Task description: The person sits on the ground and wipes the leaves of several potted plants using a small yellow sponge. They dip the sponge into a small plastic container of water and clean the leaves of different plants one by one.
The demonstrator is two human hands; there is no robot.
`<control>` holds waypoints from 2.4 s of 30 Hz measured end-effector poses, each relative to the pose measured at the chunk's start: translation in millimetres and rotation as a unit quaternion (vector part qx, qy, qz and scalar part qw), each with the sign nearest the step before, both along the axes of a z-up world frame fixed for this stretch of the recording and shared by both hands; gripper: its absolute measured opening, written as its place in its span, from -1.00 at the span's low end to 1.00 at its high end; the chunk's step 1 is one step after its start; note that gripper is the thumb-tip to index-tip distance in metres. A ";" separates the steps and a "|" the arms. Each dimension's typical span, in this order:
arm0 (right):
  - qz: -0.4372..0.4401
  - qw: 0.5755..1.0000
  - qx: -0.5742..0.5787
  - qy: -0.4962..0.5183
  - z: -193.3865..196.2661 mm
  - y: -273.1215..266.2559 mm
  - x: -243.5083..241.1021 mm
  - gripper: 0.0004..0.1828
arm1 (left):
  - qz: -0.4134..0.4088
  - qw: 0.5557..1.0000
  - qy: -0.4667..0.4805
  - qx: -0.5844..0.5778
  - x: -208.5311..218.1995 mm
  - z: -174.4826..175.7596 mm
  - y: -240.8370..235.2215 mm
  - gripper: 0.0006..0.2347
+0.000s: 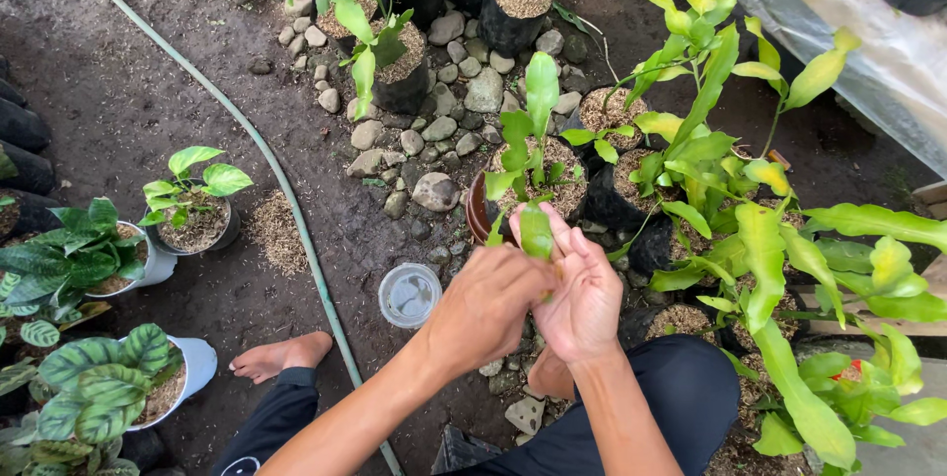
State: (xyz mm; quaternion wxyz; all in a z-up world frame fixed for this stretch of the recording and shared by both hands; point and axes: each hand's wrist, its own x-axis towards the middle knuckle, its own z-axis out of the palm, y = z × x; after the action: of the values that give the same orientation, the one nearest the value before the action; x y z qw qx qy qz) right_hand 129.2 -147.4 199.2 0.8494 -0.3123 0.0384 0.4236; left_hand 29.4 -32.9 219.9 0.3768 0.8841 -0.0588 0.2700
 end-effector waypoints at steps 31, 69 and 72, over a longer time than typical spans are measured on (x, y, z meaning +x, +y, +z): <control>-0.057 0.996 0.038 -0.061 -53.4 26.8 -33.9 -0.31 | 0.123 0.984 -0.047 -0.122 4.9 -54.6 26.0 -0.77; 0.045 0.518 -0.379 -0.765 -26.2 0.9 68.3 -0.34 | 0.235 0.791 0.564 0.036 -61.8 -378.6 68.2 -0.81; 0.030 0.577 -0.374 -0.725 -32.5 7.7 75.4 -0.67 | 0.249 0.782 0.571 0.010 -65.9 -364.9 67.2 -0.79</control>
State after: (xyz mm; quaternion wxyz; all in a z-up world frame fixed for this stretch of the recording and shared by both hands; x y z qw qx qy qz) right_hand 204.6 -139.7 166.7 0.3887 -0.8062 -0.4451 0.0293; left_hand -36.5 34.2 -145.0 0.2519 0.8642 0.3865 -0.2010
